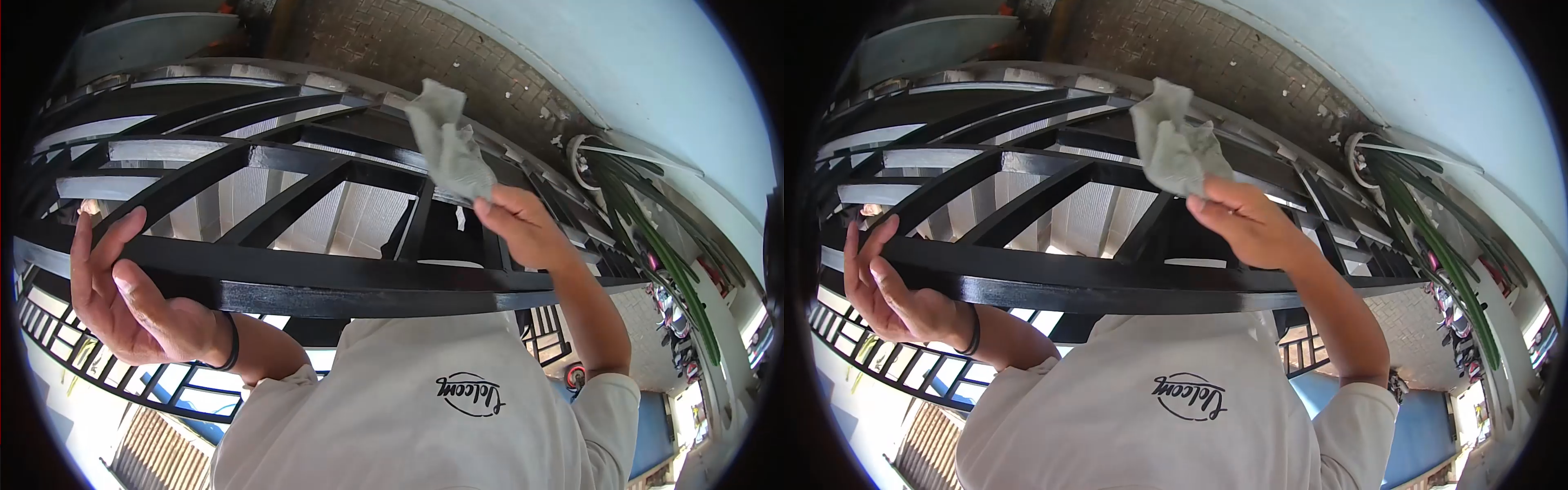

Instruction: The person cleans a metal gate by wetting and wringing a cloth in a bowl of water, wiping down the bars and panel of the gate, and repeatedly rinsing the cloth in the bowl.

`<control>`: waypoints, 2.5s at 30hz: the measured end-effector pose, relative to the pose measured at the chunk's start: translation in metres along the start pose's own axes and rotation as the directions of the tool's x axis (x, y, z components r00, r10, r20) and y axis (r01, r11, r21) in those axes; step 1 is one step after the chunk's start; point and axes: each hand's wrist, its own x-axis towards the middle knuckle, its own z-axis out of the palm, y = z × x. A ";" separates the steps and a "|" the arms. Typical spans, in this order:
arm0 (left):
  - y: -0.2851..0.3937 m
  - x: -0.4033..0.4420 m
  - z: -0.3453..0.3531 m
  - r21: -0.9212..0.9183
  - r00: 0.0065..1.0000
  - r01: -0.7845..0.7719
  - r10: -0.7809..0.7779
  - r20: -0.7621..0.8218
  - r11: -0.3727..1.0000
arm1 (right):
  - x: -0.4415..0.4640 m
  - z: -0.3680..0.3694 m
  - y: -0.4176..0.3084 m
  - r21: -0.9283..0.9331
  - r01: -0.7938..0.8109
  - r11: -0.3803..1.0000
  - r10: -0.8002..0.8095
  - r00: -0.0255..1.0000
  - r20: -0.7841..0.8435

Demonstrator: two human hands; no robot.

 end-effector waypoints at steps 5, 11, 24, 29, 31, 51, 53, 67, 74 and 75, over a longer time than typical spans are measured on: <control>-0.003 0.000 -0.010 0.013 0.997 -0.011 0.010 0.077 1.000 | 0.042 0.024 0.025 -0.106 0.378 0.920 -0.335 0.895 0.293; 0.003 0.000 -0.017 0.054 0.989 0.013 -0.021 0.148 0.998 | 0.064 -0.001 0.094 -0.310 0.159 0.937 -0.091 0.970 0.224; 0.017 0.002 -0.006 0.086 0.984 0.169 -0.173 0.048 0.982 | 0.115 -0.017 0.075 -0.337 0.023 0.941 0.039 0.984 0.175; 0.018 0.001 -0.011 0.117 0.976 0.194 -0.204 0.081 0.974 | 0.150 -0.054 0.098 0.271 0.011 0.962 0.006 0.998 -0.060; 0.016 0.001 -0.013 0.116 0.977 0.172 -0.185 0.110 0.978 | 0.184 -0.045 0.089 0.117 0.167 0.979 -0.159 0.984 -0.079; 0.021 -0.009 -0.018 0.150 0.962 0.272 -0.268 -0.048 0.950 | 0.240 0.008 0.108 -0.344 -0.121 0.931 0.230 0.927 0.297; 0.023 -0.009 -0.014 0.191 0.950 0.308 -0.288 -0.123 0.932 | 0.251 0.026 0.077 -0.199 -0.015 0.980 0.084 0.934 0.346; 0.028 -0.014 -0.028 0.250 0.947 0.320 -0.300 -0.116 0.914 | 0.444 0.040 0.214 -0.589 0.172 0.789 -0.050 0.975 0.218; 0.029 -0.014 -0.028 0.214 0.944 0.325 -0.304 -0.126 0.921 | 0.376 0.059 0.141 -0.492 0.270 0.828 -0.180 0.958 0.223; 0.028 -0.014 -0.027 0.203 0.944 0.326 -0.305 -0.126 0.923 | 0.347 0.064 0.113 -0.442 0.243 0.864 -0.174 0.966 0.190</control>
